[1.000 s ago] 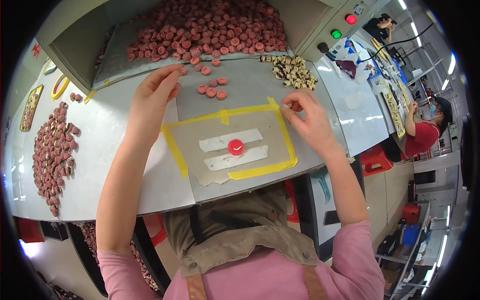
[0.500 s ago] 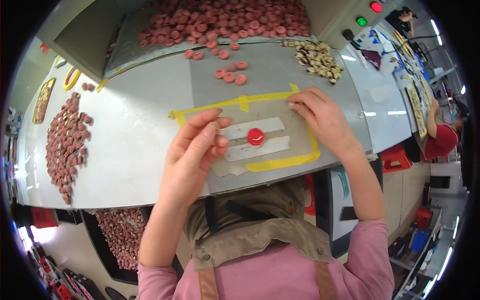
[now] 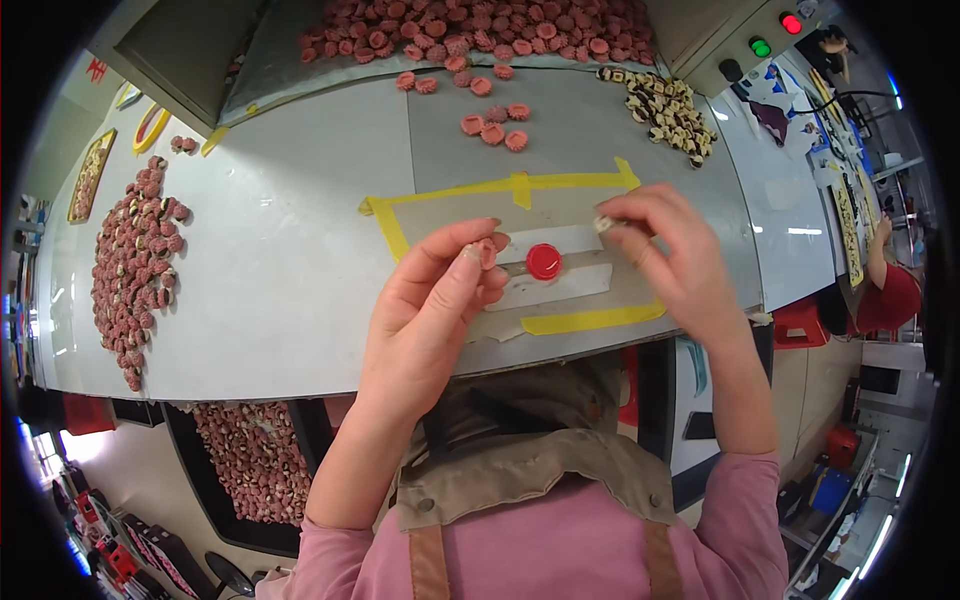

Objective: The person assembles small decorative items by picking up individual components, applying adhesive from a container to the pieces, and joining them together by hand before placing them onto the table.

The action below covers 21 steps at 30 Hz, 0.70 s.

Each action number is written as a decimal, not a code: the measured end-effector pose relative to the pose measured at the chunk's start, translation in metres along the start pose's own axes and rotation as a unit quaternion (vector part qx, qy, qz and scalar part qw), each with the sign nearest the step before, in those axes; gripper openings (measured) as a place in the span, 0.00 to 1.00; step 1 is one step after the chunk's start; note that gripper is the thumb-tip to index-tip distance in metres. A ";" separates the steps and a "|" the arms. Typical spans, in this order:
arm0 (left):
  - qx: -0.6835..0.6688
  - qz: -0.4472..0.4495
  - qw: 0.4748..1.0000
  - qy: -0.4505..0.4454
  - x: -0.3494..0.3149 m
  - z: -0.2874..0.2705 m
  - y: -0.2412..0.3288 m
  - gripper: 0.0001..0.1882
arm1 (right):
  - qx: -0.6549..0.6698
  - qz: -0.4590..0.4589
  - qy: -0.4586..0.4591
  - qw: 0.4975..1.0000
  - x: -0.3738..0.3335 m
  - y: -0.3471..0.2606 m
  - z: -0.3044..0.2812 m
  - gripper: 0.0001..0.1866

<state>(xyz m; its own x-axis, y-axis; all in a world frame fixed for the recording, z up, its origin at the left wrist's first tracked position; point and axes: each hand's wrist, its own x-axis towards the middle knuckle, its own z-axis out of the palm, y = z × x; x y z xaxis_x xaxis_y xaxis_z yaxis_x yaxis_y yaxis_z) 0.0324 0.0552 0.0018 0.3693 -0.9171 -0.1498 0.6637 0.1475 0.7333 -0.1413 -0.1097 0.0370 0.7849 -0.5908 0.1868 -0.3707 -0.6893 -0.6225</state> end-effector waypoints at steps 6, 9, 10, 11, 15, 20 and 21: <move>0.063 0.009 0.998 -0.020 -0.002 -0.003 -0.004 0.18 | 0.006 -0.111 -0.038 0.993 -0.002 -0.019 0.025 0.10; 0.045 0.013 0.998 -0.031 -0.003 -0.004 -0.005 0.18 | -0.057 -0.165 -0.021 0.984 0.000 -0.018 0.033 0.11; 0.041 0.004 0.999 -0.020 -0.003 -0.003 -0.005 0.18 | -0.063 -0.169 -0.019 0.983 0.000 -0.018 0.035 0.11; 0.036 -0.004 0.999 -0.009 -0.003 -0.002 -0.004 0.18 | -0.070 -0.173 -0.017 0.982 0.000 -0.018 0.036 0.10; 0.048 -0.009 0.999 -0.003 -0.004 0.000 -0.002 0.18 | -0.084 -0.176 -0.008 0.981 0.000 -0.019 0.038 0.10; 0.090 -0.005 0.996 -0.009 -0.006 -0.002 -0.004 0.16 | 0.092 -0.056 -0.028 0.994 -0.002 -0.015 0.035 0.09; 0.092 -0.003 0.996 -0.008 -0.005 -0.001 -0.004 0.16 | 0.094 -0.059 -0.027 0.993 -0.004 -0.016 0.036 0.09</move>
<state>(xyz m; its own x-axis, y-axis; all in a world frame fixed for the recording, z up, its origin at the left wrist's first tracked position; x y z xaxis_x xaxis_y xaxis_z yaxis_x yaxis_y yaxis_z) 0.0284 0.0598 -0.0004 0.3549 -0.9236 -0.1449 0.5344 0.0732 0.8421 -0.1201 -0.0812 0.0189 0.8447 -0.4838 0.2287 -0.1795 -0.6588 -0.7306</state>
